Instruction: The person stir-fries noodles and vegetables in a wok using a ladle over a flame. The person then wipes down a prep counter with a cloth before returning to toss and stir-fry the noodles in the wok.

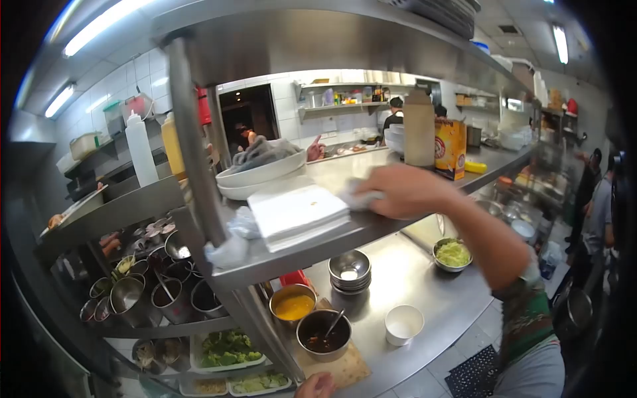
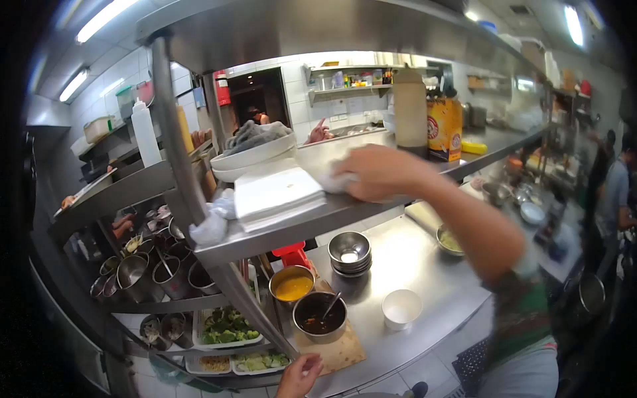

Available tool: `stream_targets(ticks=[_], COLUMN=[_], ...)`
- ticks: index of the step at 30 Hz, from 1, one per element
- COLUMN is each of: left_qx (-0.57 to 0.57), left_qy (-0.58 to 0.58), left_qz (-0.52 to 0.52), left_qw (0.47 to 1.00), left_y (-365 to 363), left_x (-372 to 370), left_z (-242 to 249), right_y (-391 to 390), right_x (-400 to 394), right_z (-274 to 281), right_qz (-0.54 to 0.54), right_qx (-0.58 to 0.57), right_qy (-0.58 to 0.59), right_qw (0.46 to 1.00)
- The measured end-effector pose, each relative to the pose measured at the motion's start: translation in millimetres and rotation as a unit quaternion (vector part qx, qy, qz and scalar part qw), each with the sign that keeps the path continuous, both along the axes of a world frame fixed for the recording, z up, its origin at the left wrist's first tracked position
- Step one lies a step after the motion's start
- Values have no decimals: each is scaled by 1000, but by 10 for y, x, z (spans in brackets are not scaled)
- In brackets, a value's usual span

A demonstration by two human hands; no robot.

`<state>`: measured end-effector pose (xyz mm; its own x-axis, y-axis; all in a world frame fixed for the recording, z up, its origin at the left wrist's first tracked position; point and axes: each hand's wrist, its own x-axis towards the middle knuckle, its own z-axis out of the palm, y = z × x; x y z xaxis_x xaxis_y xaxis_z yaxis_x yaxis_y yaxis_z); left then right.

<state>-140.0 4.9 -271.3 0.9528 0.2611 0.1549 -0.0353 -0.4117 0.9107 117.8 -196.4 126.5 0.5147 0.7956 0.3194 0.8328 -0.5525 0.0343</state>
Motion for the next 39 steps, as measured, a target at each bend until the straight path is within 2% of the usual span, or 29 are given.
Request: stream_targets(ticks=[1, 2, 3, 4, 5, 6, 7, 9, 10, 12, 14, 15, 17, 18, 20, 22, 23, 25, 27, 29, 32, 33, 35, 37, 39], left_qx=[-48, -64, -82, -98, -104, -78, -46, -18, 2, 16, 40, 41, -32, -26, -44, -64, -60, -72, -72, -65, -62, -40, 2, 27, 17], left_qy=[11, 11, 26, 39, 36, 70, 107, 96, 81, 36, -27, -34, 20, -43, 14, 79, 109, 96, 122, 126, 134, 154, 172, 168, 162], left_qz=[7, 5, 14, 21, 10, 10, 7, -7, 2, -21, -26, -26, -38, -49, -50, -28, -39, 5, 21, 39, 17, -6, -42, -61, -106], left_qw=[999, 998, 996, 994, 994, 994, 993, 995, 997, 999, 998, 998, 999, 998, 998, 994, 991, 993, 990, 989, 989, 987, 984, 983, 981], left_y=[115, 277, 502, 662, 722, 814, 878, 978, 1013, 1030, 1043, 1042, 986, 1006, 1010, 1057, 1125, 1231, 1295, 1332, 1328, 1279, 1201, 1203, 1237], left_x=[-158, -318, -414, -438, -480, -587, -629, -543, -519, -467, -394, -433, -539, -555, -650, -946, -1032, -1141, -1250, -1235, -1191, -1156, -1087, -1058, -1048], left_z=[-202, -477, -759, -891, -502, -100, 250, 428, 449, 385, 299, 297, 256, 41, -250, -234, -301, -520, -465, -475, -432, -282, -180, -263, -369], right_y=[-241, -509, -730, -865, -793, -757, -745, -328, -120, 170, 335, 329, 230, 204, 87, -97, -336, -607, -674, -738, -840, -874, -762, -660, -520], right_x=[-228, -340, -549, -759, -801, -789, -768, -630, -565, -303, -28, -92, -154, -221, -434, -625, -519, -686, -847, -786, -582, -501, -518, -529, -632], right_z=[142, 278, 454, 569, 622, 618, 577, 533, 524, 315, 158, 62, -5, 32, -35, -228, -492, -1097, -1806, -2680, -3902, -4265, -4532, -4727, -4692], right_qz=[-4, 39, 59, 32, 21, -58, -139, -185, -217, -189, -189, -146, -130, -132, -177, -176, -105, -134, -309, -343, -383, -365, -365, -350, -373], right_qx=[-43, -92, -129, -131, -136, -31, 75, 220, 240, 214, -45, 13, 155, 146, 257, 388, 417, 420, 281, 200, 203, 179, 151, 170, 226], right_qy=[2, 1, 96, 78, 76, -10, -96, -104, -56, -1, 112, 127, 99, 101, 18, 41, 20, 127, 294, 364, 386, 345, 315, 261, 302], right_qw=[999, 995, 985, 988, 988, 998, 983, 952, 945, 958, 974, 981, 974, 975, 950, 904, 903, 888, 860, 843, 814, 846, 863, 883, 848])
